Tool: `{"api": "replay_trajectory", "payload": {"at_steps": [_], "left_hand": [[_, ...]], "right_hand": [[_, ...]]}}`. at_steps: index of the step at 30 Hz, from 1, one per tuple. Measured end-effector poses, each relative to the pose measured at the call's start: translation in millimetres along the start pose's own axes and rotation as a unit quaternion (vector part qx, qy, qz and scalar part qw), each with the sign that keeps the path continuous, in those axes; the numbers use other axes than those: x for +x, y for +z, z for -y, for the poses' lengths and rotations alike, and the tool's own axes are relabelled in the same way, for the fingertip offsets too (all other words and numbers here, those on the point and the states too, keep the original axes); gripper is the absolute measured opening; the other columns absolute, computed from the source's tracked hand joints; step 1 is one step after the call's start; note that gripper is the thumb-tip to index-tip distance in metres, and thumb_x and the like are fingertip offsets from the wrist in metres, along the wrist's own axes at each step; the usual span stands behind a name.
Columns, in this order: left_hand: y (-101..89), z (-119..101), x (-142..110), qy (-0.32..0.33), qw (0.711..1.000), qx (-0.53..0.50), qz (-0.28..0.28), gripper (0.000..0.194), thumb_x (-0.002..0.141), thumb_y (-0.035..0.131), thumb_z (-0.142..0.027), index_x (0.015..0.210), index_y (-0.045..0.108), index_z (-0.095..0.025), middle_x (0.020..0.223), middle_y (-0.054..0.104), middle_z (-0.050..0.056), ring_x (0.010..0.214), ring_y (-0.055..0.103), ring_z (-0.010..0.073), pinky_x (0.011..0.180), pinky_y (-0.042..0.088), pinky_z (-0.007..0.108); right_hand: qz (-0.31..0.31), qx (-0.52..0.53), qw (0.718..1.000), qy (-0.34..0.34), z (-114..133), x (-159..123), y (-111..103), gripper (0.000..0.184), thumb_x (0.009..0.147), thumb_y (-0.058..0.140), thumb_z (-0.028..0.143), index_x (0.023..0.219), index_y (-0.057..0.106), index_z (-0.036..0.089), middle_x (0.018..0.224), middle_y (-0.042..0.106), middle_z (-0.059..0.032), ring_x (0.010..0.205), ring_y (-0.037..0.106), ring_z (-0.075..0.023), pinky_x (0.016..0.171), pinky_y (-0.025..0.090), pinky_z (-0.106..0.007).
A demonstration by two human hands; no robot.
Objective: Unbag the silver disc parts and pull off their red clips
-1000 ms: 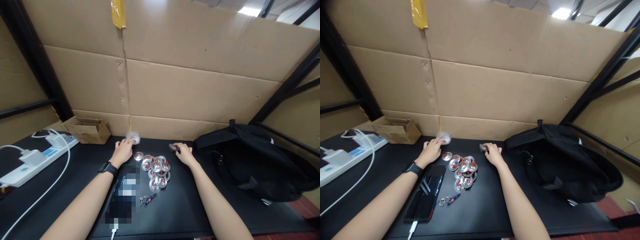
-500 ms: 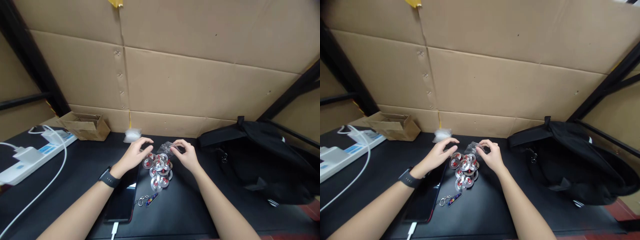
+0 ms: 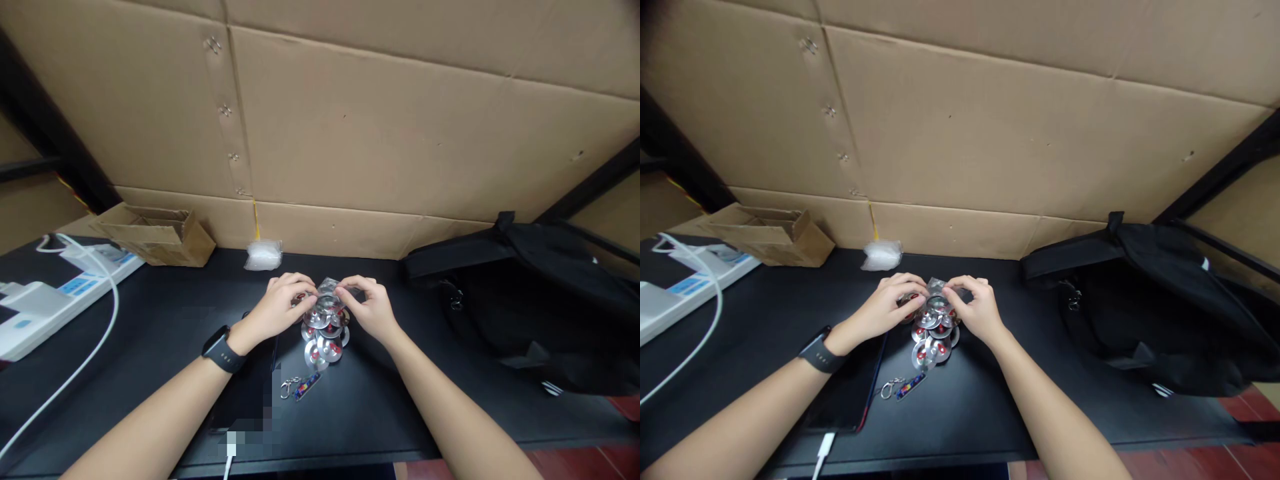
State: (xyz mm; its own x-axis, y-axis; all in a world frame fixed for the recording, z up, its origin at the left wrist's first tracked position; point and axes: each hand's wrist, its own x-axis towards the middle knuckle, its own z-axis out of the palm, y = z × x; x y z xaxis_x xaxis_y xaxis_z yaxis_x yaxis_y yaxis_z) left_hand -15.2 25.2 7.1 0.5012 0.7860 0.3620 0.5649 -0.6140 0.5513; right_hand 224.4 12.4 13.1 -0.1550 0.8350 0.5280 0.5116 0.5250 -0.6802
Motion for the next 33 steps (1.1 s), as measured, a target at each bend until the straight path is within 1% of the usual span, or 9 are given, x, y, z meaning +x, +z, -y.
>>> {"api": "replay_trajectory", "payload": {"at_steps": [6, 9, 12, 15, 18, 22, 27, 30, 33], "left_hand": [[1.3, -5.8, 1.5, 0.025, 0.998, -0.042, -0.040, 0.017, 0.098, 0.059, -0.033, 0.095, 0.074, -0.025, 0.105, 0.073, 0.004, 0.103, 0.063, 0.0218, 0.095, 0.046, 0.040], [0.5, -11.1, 1.5, 0.023, 0.993, -0.082, -0.078, 0.016, 0.097, 0.060, -0.032, 0.091, 0.072, -0.023, 0.099, 0.074, 0.004, 0.097, 0.066, 0.0203, 0.091, 0.048, 0.036], [-0.1, -14.0, 0.6, -0.019, 0.985, -0.145, -0.092, 0.019, 0.097, 0.059, -0.035, 0.095, 0.071, -0.021, 0.098, 0.075, 0.005, 0.093, 0.068, 0.0197, 0.086, 0.052, 0.033], [1.4, -13.2, -0.3, -0.068, 0.970, -0.219, -0.084, 0.019, 0.096, 0.061, -0.037, 0.105, 0.066, -0.020, 0.096, 0.074, 0.004, 0.088, 0.071, 0.0191, 0.080, 0.055, 0.030], [4.7, -11.0, -1.0, -0.096, 0.952, -0.276, -0.093, 0.028, 0.095, 0.063, -0.035, 0.118, 0.053, -0.022, 0.090, 0.073, 0.002, 0.080, 0.072, 0.0174, 0.071, 0.055, 0.027], [6.9, -10.5, -1.5, -0.070, 0.945, -0.298, -0.117, 0.031, 0.094, 0.063, -0.029, 0.119, 0.046, -0.023, 0.105, 0.070, 0.007, 0.094, 0.071, 0.0180, 0.079, 0.057, 0.028], [2.7, -11.6, -1.4, -0.031, 0.964, -0.228, -0.134, 0.007, 0.094, 0.060, -0.023, 0.099, 0.063, -0.020, 0.114, 0.069, 0.009, 0.097, 0.069, 0.0182, 0.087, 0.055, 0.032], [-0.2, -11.6, -1.1, 0.002, 0.972, -0.188, -0.141, 0.011, 0.094, 0.060, -0.023, 0.092, 0.071, -0.020, 0.114, 0.070, 0.009, 0.107, 0.067, 0.0219, 0.096, 0.054, 0.037], [-1.3, -11.3, -1.2, 0.009, 0.975, -0.182, -0.126, 0.019, 0.094, 0.059, -0.023, 0.105, 0.075, -0.022, 0.120, 0.070, 0.009, 0.104, 0.068, 0.0213, 0.092, 0.056, 0.037]], "right_hand": [[-0.042, 0.056, 0.998, -0.008, 6.0, -2.9, 1.4, 0.013, 0.093, 0.068, 0.037, 0.090, 0.072, 0.025, 0.090, 0.075, -0.0047, 0.086, 0.069, -0.0232, 0.086, 0.052, -0.042], [-0.062, 0.071, 0.995, -0.010, 7.8, -4.4, 2.2, 0.017, 0.091, 0.071, 0.035, 0.105, 0.067, 0.026, 0.101, 0.075, -0.0056, 0.095, 0.069, -0.0243, 0.089, 0.051, -0.042], [-0.072, 0.088, 0.993, -0.013, 7.7, -4.2, 3.4, 0.042, 0.088, 0.074, 0.030, 0.125, 0.054, 0.027, 0.106, 0.074, -0.0053, 0.099, 0.069, -0.0243, 0.088, 0.050, -0.041], [-0.067, 0.133, 0.989, -0.001, 8.3, -3.1, 5.5, 0.049, 0.090, 0.070, 0.028, 0.132, 0.044, 0.028, 0.099, 0.074, -0.0037, 0.094, 0.070, -0.0229, 0.084, 0.051, -0.039], [-0.057, 0.176, 0.982, 0.026, 9.8, -3.0, 8.1, 0.053, 0.091, 0.069, 0.030, 0.135, 0.039, 0.029, 0.093, 0.072, -0.0024, 0.087, 0.071, -0.0220, 0.082, 0.054, -0.040], [-0.039, 0.217, 0.974, 0.056, 8.8, -4.5, 11.4, 0.053, 0.091, 0.070, 0.033, 0.132, 0.037, 0.030, 0.094, 0.072, -0.0028, 0.081, 0.072, -0.0206, 0.079, 0.058, -0.039], [-0.035, 0.241, 0.968, 0.065, 4.6, -5.8, 14.1, 0.047, 0.089, 0.072, 0.034, 0.121, 0.038, 0.030, 0.096, 0.074, -0.0026, 0.078, 0.072, -0.0185, 0.076, 0.060, -0.035], [-0.033, 0.237, 0.969, 0.064, 2.9, -5.9, 13.1, 0.035, 0.089, 0.072, 0.034, 0.108, 0.044, 0.028, 0.093, 0.075, -0.0025, 0.083, 0.073, -0.0202, 0.078, 0.060, -0.036], [-0.019, 0.205, 0.977, 0.049, 1.1, -5.5, 10.6, 0.017, 0.091, 0.071, 0.034, 0.092, 0.058, 0.023, 0.094, 0.075, -0.0056, 0.089, 0.072, -0.0219, 0.080, 0.060, -0.037]]}}
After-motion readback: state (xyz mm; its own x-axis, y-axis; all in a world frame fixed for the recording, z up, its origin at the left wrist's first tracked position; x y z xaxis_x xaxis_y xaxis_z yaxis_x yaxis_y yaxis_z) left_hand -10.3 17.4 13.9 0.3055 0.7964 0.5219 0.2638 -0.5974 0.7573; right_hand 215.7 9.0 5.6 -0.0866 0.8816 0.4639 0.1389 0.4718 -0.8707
